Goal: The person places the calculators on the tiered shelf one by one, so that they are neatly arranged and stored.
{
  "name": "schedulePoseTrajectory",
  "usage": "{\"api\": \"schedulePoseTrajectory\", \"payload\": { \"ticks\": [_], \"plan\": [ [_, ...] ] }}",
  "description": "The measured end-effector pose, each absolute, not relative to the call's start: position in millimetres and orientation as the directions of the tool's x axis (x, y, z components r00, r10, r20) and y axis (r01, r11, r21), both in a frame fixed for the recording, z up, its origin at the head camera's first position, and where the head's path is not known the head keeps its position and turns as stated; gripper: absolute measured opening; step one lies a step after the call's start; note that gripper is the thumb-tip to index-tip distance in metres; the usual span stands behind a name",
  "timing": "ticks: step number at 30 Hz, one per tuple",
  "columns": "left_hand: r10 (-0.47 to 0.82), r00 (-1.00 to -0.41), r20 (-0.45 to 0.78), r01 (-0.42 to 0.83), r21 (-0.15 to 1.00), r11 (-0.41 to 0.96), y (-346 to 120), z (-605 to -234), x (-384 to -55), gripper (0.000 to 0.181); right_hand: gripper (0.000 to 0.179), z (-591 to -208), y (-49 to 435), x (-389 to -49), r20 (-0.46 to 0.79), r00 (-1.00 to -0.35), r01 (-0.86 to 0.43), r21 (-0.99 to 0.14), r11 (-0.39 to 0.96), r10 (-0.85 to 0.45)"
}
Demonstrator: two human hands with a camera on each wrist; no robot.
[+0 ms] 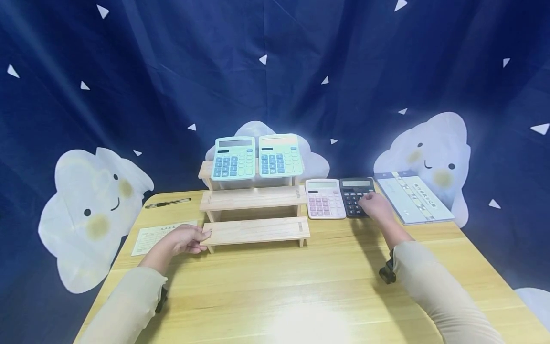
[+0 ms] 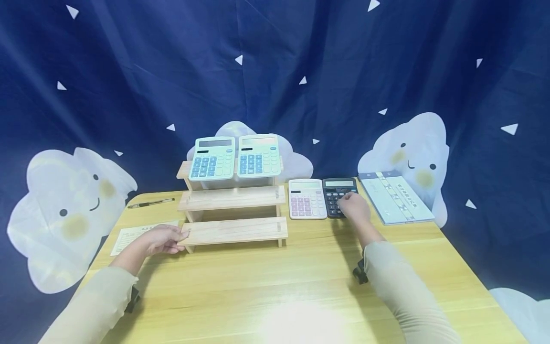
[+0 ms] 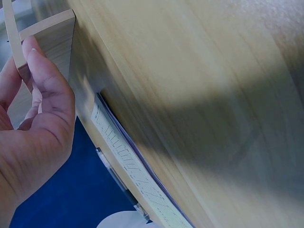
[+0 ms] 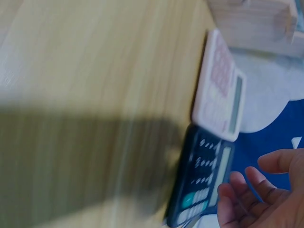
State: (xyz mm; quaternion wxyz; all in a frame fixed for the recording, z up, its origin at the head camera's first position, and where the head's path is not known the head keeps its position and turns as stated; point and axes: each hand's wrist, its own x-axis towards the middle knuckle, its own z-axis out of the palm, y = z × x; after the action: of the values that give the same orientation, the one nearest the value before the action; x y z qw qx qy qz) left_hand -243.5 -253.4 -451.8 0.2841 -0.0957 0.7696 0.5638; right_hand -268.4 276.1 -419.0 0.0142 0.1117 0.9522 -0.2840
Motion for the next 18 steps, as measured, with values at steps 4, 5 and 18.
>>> {"api": "schedulePoseTrajectory", "payload": {
  "ticks": [4, 5, 18],
  "plan": [
    [0.173, -0.824, -0.540, -0.464, 0.817, 0.344, -253, -451, -244, 0.067, 0.041, -426, 288, -267, -0.115, -0.970, 0.244, -0.532, 0.811, 0.217],
    [0.174, -0.824, -0.539, -0.463, 0.818, 0.342, -253, -452, -244, 0.066, 0.043, -429, 290, -267, -0.123, -0.968, 0.249, -0.532, 0.809, 0.217],
    [0.171, -0.826, -0.537, -0.469, 0.823, 0.321, -254, -455, -245, 0.045, 0.055, -444, 308, -267, -0.202, -0.948, 0.315, -0.502, 0.806, 0.245]
  ]
}}
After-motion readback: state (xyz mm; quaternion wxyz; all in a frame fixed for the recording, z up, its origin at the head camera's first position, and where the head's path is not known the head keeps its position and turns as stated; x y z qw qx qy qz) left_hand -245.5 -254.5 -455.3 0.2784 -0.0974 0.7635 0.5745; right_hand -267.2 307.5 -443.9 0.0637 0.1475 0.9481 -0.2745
